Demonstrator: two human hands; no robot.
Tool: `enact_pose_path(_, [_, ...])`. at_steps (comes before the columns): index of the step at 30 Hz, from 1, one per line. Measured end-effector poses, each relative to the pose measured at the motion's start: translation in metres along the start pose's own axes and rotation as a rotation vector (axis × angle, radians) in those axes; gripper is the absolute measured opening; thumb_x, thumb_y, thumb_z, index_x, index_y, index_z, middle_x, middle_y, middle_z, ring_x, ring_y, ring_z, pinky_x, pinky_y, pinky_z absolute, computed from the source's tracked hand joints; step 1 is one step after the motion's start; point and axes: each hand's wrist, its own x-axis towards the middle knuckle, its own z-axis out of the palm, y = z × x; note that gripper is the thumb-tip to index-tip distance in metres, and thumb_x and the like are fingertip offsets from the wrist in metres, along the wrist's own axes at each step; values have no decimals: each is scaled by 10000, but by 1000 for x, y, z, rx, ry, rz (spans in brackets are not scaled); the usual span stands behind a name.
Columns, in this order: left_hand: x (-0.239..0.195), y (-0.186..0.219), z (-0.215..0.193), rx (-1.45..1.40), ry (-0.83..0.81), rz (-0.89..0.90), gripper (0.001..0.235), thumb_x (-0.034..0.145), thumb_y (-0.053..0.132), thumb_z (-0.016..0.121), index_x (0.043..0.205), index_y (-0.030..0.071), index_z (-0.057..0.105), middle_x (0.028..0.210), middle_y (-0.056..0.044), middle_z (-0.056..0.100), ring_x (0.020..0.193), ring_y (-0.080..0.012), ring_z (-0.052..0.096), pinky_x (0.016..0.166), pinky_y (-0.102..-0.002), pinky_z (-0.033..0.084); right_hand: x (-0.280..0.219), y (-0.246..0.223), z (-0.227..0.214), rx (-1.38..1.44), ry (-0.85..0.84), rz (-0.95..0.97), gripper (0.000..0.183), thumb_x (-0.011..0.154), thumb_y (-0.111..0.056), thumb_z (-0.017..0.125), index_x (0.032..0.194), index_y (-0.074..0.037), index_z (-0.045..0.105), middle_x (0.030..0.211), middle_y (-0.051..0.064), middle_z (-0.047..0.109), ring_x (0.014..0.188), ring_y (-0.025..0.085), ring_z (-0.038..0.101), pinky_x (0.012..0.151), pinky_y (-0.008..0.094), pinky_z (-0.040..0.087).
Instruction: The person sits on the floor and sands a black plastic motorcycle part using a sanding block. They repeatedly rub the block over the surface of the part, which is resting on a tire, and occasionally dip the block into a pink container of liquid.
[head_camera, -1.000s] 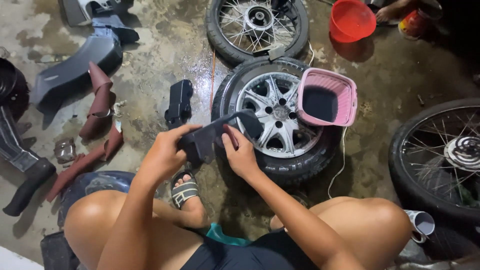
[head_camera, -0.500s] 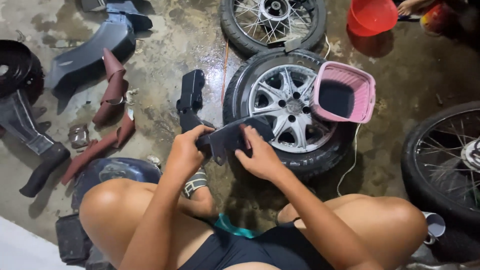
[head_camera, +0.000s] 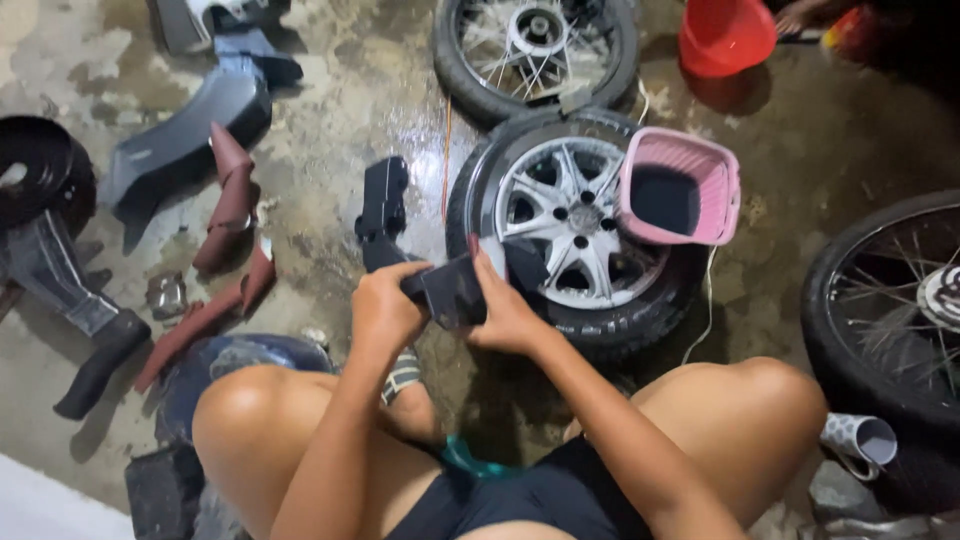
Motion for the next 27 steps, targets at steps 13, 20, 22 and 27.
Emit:
enact_pose_path(13, [1,0,1,41,2,-45,465,730,127,724,1113,380,802,1041,-91,795,1037,-386,728,965,-477,591,-9,12,32,71,100,45,1157,606,-90,798,1607,-6,225,1671,226,183,1531,374,204,1254,430,179])
enact_pose_path(20, [5,4,-2,-16,13,-56,557,651,13,734,1107,323,810,986,-141,795,1008,-421,731,908,-490,605,-7,43,48,189,239,-65,1035,614,-44,768,1551,26,335,1614,278,303,1494,392,284,1239,454,255])
enact_pose_path(22, [4,-1,1,-40,18,-42,589,621,-18,743,1106,310,812,992,-143,794,1015,-425,727,916,-494,603,-9,58,50,163,264,-155,1056,568,-51,784,1534,22,365,1612,256,337,1489,382,322,1234,443,275])
enact_pose_path(27, [12,-16,13,15,57,15,578,593,31,794,1090,325,813,959,-96,797,1006,-386,738,907,-485,600,-5,17,32,232,160,108,1120,689,-154,835,1625,-88,222,1689,126,202,1534,312,229,1174,371,396])
